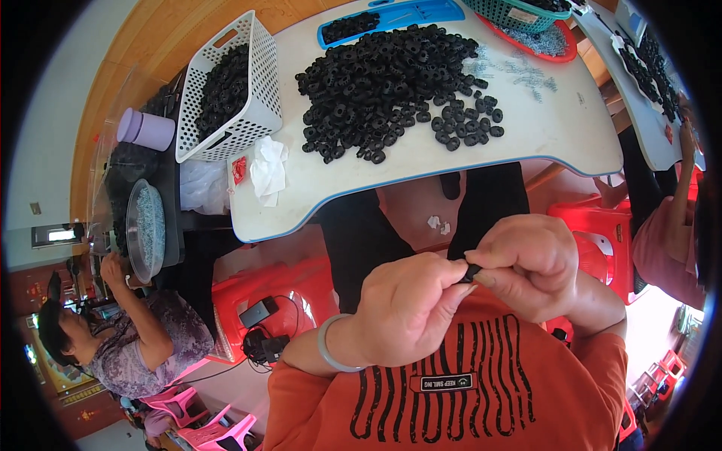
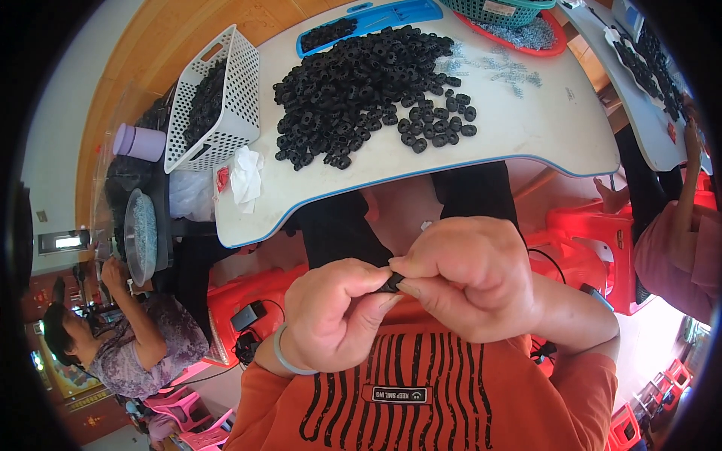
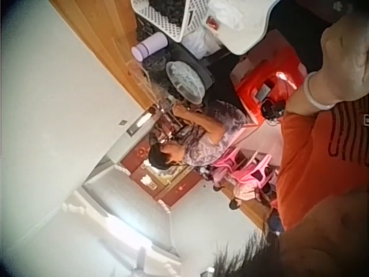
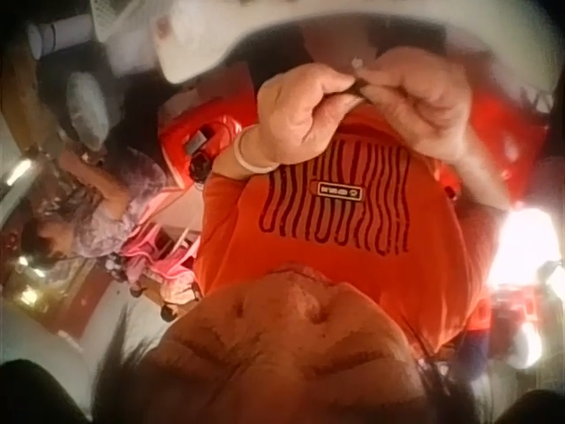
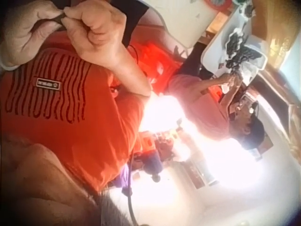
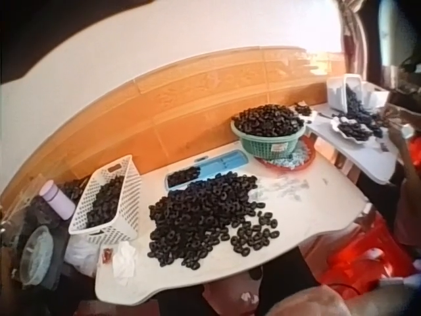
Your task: The person picks up a black plastic piece and a metal spring, inserts the spring into the piece, and places the assembly onto the table. This process is repeated, occasionally reaching into a basket to move more plastic pieces onto the table.
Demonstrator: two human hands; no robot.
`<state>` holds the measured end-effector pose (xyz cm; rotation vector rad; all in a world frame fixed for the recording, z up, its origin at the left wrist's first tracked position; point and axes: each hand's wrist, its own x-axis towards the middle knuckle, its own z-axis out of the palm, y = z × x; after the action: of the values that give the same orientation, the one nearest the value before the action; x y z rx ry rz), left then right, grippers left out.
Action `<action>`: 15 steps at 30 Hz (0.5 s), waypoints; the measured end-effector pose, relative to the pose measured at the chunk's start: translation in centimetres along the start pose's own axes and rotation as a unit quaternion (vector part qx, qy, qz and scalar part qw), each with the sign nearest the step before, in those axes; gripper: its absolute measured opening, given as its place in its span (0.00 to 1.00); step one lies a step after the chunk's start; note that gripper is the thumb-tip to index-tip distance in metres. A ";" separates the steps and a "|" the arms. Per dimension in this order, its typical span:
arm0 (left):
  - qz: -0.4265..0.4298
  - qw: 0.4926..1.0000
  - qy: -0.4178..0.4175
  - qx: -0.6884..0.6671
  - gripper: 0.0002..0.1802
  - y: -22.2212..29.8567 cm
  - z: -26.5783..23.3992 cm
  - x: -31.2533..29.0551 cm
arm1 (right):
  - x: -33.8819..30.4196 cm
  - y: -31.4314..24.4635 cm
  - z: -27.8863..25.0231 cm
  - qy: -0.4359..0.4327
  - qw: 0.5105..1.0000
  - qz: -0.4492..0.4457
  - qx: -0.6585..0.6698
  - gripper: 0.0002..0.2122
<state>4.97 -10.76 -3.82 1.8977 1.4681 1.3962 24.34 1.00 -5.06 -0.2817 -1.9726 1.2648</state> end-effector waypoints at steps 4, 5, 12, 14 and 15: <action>-0.089 0.978 -0.095 -0.162 0.08 -0.3 -1.3 0.4 | 0.1 0.0 -0.7 -0.052 0.995 0.050 0.073 0.07; -0.096 0.981 -0.084 -0.148 0.08 -0.2 -1.2 0.5 | 0.1 0.0 -0.5 -0.051 0.995 0.051 0.074 0.07; -0.016 0.999 -0.005 0.031 0.12 0.5 0.2 -1.1 | -0.7 0.5 1.3 0.014 0.999 -0.029 0.004 0.09; 0.008 0.998 -0.025 0.063 0.11 0.3 0.1 -1.5 | -0.9 0.6 1.7 0.024 0.997 -0.063 -0.026 0.10; 0.007 0.998 -0.025 0.063 0.11 0.3 -0.2 -1.4 | -1.0 0.7 1.7 0.024 0.997 -0.063 -0.025 0.10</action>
<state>4.99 -12.15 -4.14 2.0081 1.5547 1.2788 23.63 -0.37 -6.49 -0.2081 -1.9509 1.1200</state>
